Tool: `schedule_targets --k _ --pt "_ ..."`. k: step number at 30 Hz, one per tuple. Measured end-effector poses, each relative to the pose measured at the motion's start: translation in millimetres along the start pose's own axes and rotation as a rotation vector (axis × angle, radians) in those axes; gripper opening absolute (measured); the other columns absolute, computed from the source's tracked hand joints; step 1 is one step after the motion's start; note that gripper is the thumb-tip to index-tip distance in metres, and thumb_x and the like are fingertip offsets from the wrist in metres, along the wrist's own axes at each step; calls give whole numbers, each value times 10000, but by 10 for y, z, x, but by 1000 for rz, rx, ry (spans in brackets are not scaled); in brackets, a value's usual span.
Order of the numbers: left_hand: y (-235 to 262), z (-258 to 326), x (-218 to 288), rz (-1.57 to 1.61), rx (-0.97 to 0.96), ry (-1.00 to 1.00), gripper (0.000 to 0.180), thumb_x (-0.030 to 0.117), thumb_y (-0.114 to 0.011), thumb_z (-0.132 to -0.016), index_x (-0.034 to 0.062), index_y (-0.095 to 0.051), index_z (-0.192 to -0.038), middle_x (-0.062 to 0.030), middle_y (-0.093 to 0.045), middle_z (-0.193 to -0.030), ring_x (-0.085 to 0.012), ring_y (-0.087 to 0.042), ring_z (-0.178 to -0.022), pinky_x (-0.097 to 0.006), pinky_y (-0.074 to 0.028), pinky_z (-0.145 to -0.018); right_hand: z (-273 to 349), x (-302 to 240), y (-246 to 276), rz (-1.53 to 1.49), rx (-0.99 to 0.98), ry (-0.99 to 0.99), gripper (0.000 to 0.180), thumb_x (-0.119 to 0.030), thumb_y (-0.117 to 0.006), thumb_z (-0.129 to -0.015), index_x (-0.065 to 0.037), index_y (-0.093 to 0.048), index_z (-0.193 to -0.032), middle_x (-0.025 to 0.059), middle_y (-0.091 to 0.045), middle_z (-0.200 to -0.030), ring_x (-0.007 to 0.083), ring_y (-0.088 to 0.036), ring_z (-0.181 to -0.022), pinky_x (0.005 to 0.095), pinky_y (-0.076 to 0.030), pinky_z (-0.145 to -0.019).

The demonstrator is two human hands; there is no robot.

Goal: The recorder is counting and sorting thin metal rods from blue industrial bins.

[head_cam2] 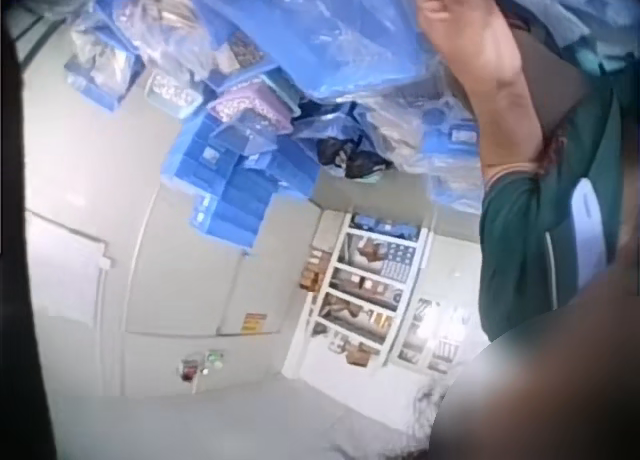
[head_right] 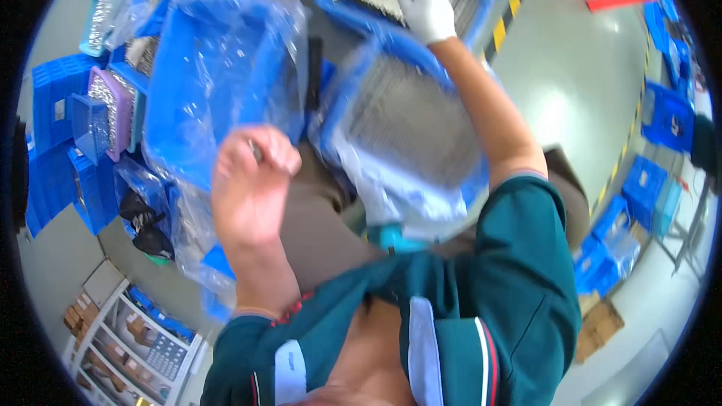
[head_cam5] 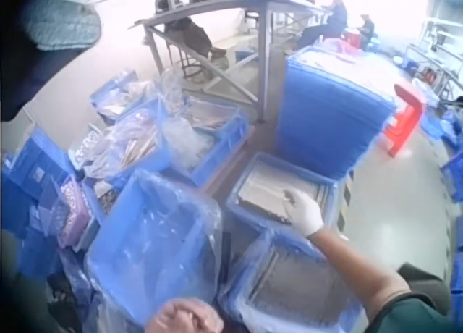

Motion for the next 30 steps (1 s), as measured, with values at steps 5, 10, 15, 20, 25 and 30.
schedule_targets --k 5,10,15,20,25,30 --pt "3 -28 -158 -31 29 69 206 185 -626 -860 -11 -601 -917 -54 -593 -821 -114 -518 -683 -251 -421 -640 788 379 664 -40 -64 -436 341 -340 -549 -793 -95 -637 -1013 144 -653 -945 304 -618 -905 347 -471 -816" --pt "93 -117 -254 -158 106 86 223 214 -651 -847 10 -584 -910 -28 -553 -790 -115 -476 -679 -259 -406 -617 1899 1204 770 50 -361 -862 287 -278 -604 -768 -66 -649 -955 67 -656 -778 163 -626 -692 298 -488 -607" --pt "143 -221 -414 -201 110 66 191 203 -671 -831 27 -631 -896 -12 -600 -762 -92 -524 -655 -224 -431 -588 2935 1351 597 -182 -455 -1305 159 -242 -595 -800 -83 -593 -787 80 -571 -646 263 -584 -631 386 -459 -562" --pt "76 -227 -413 -221 94 55 197 206 -681 -823 29 -635 -896 -12 -609 -764 -85 -530 -653 -219 -434 -580 3267 823 663 330 -527 -1203 443 -334 -576 -711 -9 -657 -1000 226 -619 -1045 364 -587 -1018 391 -481 -838" --pt "98 -257 -380 -220 75 37 196 204 -687 -817 24 -641 -879 -13 -614 -759 -87 -535 -651 -217 -434 -580 3441 569 548 394 -163 -1387 430 -268 -589 -679 25 -637 -990 251 -615 -1038 365 -591 -1014 391 -475 -864" --pt "-27 -249 -411 -163 82 6 176 205 -714 -791 41 -665 -832 -8 -608 -711 -60 -517 -609 -180 -412 -569 3563 1147 417 422 -285 -1525 531 -248 -608 -716 -24 -498 -1185 175 -563 -1190 327 -557 -1097 410 -441 -932"
Point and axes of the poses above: each hand's wrist, its own z-axis away from the middle knuckle, its own y-axis out of the back of the hand, x = y × z, the point moved 3 cm from there along -z, towards the middle knuckle
